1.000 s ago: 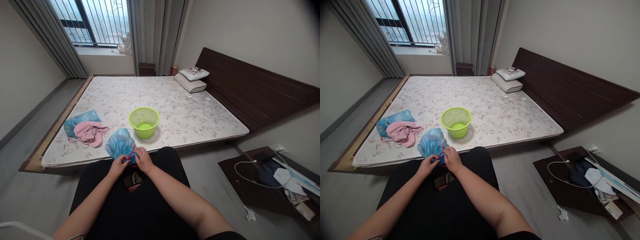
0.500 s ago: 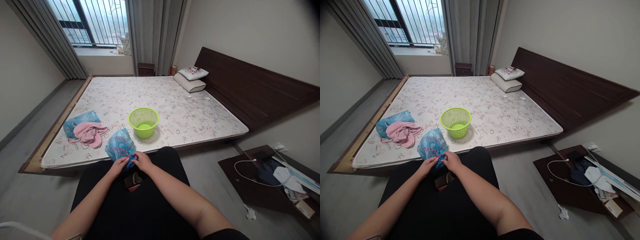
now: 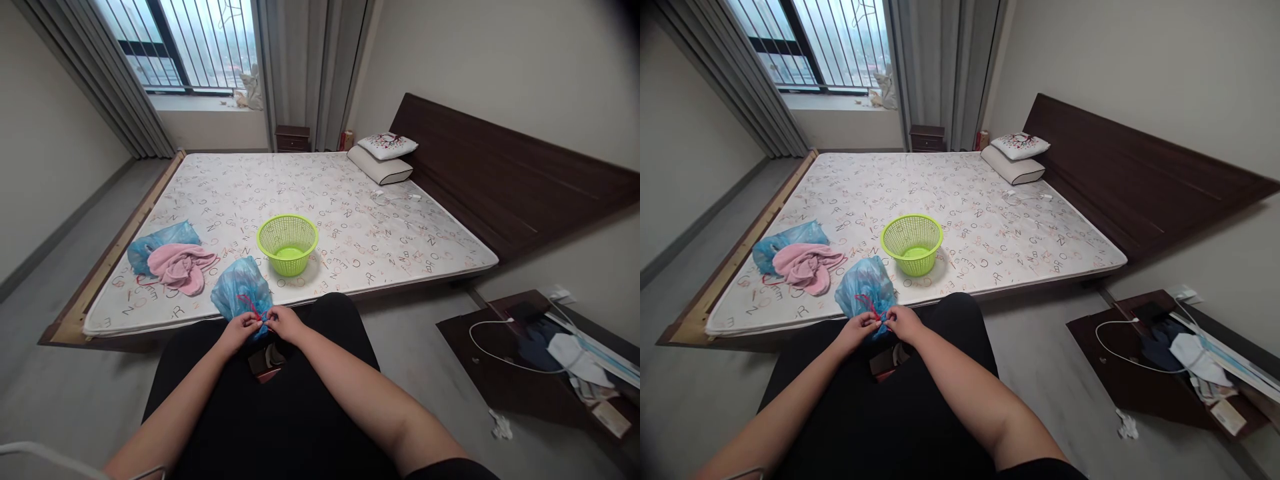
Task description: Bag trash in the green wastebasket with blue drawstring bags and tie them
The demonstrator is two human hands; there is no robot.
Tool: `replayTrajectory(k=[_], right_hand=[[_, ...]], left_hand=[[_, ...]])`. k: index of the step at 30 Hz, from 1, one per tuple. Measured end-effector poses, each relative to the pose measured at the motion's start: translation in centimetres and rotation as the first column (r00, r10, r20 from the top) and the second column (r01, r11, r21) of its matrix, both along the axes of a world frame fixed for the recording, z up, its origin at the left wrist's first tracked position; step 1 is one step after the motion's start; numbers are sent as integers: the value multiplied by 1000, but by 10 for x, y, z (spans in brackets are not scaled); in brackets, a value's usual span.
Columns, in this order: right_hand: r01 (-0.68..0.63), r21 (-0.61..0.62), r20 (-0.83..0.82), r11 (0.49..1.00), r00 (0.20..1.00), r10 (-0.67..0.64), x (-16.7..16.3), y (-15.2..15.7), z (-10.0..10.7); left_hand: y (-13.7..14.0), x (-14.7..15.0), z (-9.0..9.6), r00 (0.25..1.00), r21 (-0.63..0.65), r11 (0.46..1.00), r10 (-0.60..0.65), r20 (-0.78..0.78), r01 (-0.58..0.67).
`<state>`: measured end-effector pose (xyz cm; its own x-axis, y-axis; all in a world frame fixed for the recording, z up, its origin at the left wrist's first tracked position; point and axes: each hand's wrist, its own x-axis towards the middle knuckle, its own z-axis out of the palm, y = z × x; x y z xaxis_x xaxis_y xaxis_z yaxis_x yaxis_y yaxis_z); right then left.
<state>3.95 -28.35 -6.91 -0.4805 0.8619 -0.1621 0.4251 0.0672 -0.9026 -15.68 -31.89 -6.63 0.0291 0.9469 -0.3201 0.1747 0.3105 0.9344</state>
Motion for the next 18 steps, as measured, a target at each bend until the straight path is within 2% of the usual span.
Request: replayTrajectory(k=[5, 9, 13, 18], right_hand=[[128, 50, 14, 991, 992, -129, 1, 1, 3], [248, 64, 36, 967, 967, -251, 4, 4, 4], [345, 18, 73, 938, 936, -345, 6, 8, 1], [445, -65, 110, 893, 893, -437, 10, 11, -7]], left_hand=[[4, -2, -3, 987, -22, 991, 130, 90, -129], [5, -8, -2, 948, -49, 958, 286, 139, -282], [6, -13, 1, 859, -106, 886, 463, 218, -451], [6, -17, 6, 688, -153, 761, 639, 343, -631]])
